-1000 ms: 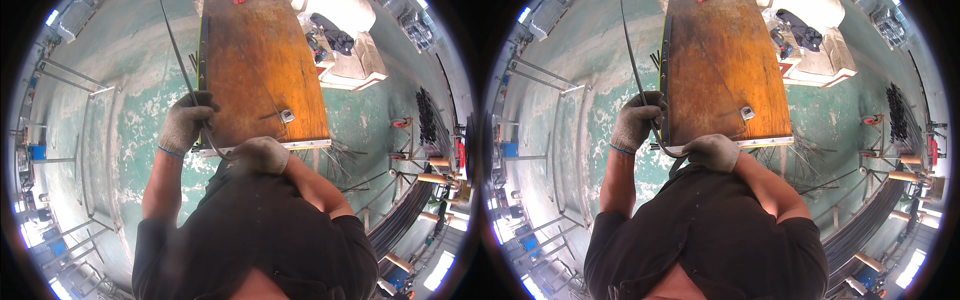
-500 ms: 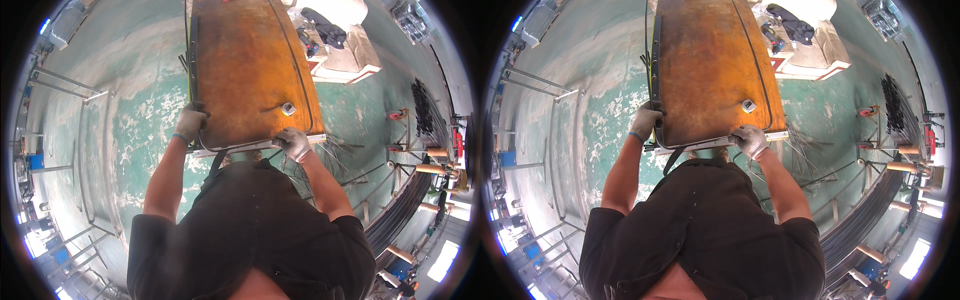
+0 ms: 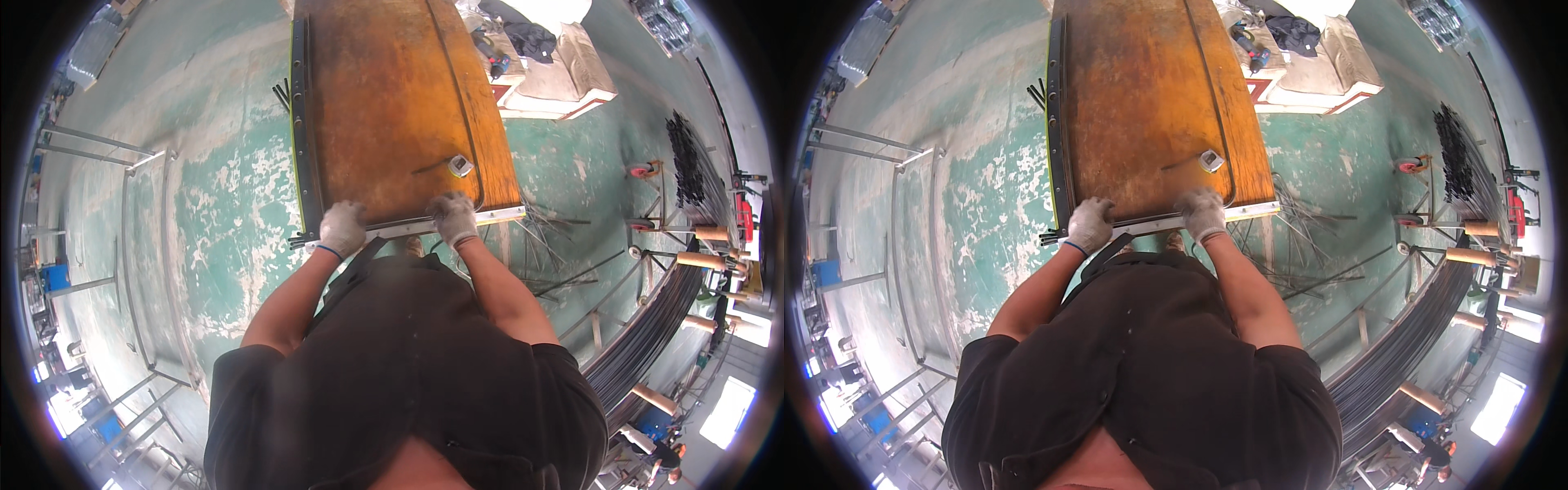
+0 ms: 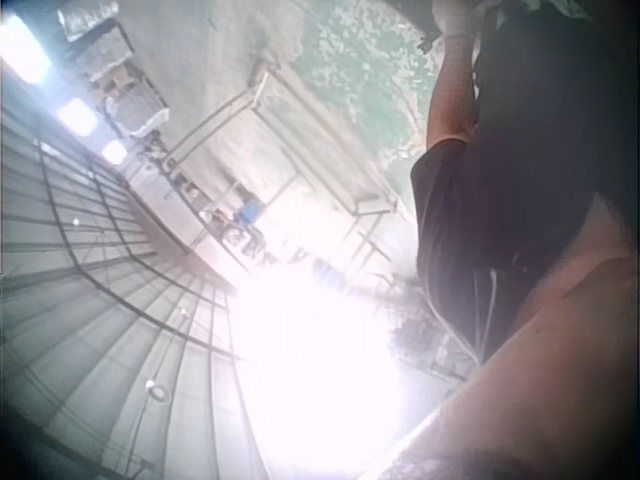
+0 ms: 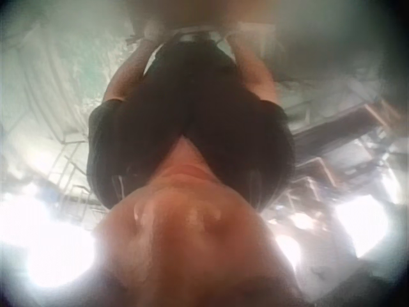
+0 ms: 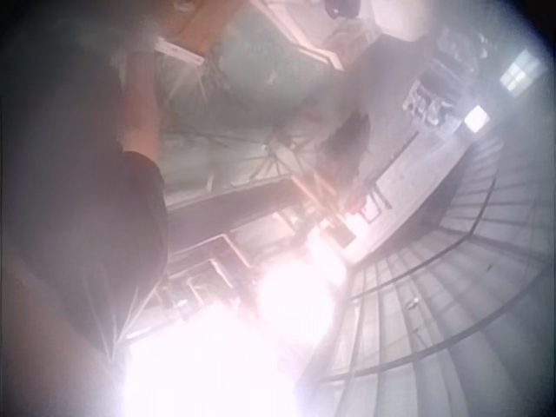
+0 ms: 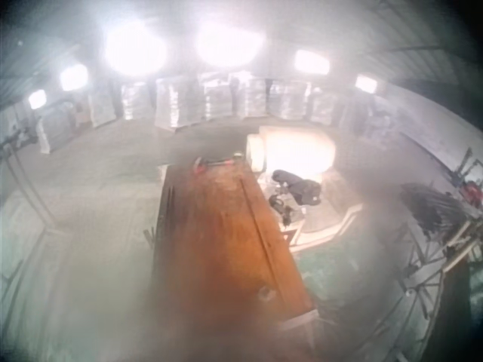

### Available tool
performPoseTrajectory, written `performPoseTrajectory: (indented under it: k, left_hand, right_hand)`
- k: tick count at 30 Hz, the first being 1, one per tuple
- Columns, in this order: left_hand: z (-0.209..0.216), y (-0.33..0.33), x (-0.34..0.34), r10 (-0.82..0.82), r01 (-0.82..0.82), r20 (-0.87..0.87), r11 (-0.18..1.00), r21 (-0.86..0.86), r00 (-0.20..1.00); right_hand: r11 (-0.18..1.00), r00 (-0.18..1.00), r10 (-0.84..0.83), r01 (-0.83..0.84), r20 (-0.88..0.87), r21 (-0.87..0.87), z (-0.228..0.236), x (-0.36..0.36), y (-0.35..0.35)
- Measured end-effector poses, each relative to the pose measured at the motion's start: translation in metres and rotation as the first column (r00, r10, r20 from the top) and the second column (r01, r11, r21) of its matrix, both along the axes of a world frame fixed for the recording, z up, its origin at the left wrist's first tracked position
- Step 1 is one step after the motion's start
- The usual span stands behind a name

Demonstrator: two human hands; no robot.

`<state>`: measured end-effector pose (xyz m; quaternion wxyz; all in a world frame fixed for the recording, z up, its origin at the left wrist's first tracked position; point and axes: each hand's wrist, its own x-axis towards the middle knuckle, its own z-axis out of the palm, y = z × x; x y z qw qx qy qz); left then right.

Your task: The person operates a manual metal rod bender, feeding straight rods into the machine and bending them into curved shapes. They then measure the bent rods against a jig on a workbench, adjust the jig, and continue bending additional rods.

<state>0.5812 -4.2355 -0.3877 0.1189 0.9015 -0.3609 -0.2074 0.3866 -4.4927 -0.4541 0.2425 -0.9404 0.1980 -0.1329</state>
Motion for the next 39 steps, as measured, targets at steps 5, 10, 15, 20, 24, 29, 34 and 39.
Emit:
performPoseTrajectory:
  k: [5,10,15,20,24,29,34,39]
  left_hand:
    - [-0.008,0.013,-0.026,-0.176,0.176,-0.007,0.977,0.121,0.984]
    - [-0.014,0.018,-0.018,-0.175,0.172,0.015,0.978,0.115,0.984]
    - [-0.009,0.018,-0.022,-0.151,0.146,0.021,0.975,0.166,0.988]
    - [-0.012,0.020,-0.027,-0.139,0.133,0.034,0.982,0.132,0.990]
    - [-0.021,0.018,-0.028,-0.106,0.099,0.039,0.984,0.145,0.994]
    - [-0.006,0.018,-0.028,-0.118,0.116,0.003,0.978,0.172,0.993]
    - [-0.011,0.023,-0.029,-0.094,0.092,0.012,0.988,0.122,0.995]
    - [-0.037,0.028,-0.031,-0.059,0.058,0.077,0.998,0.021,0.995]
  right_hand:
    - [0.918,0.923,-0.361,0.327,-0.132,-0.225,0.044,0.043,-0.025]
    - [0.950,0.871,-0.313,0.290,-0.379,-0.118,0.047,0.058,-0.055]
    - [0.922,0.883,-0.379,0.385,-0.276,-0.033,0.052,0.046,-0.065]
    - [0.720,0.686,-0.678,0.692,-0.264,-0.050,0.036,0.003,-0.102]
    - [0.732,0.670,-0.651,0.678,-0.357,-0.062,0.029,-0.016,-0.117]
    - [0.767,0.691,-0.608,0.638,-0.393,-0.065,0.028,-0.020,-0.123]
    - [0.805,0.723,-0.577,0.581,-0.380,-0.119,0.038,-0.021,-0.117]
    - [0.783,0.699,-0.596,0.615,-0.396,-0.093,0.044,-0.023,-0.114]
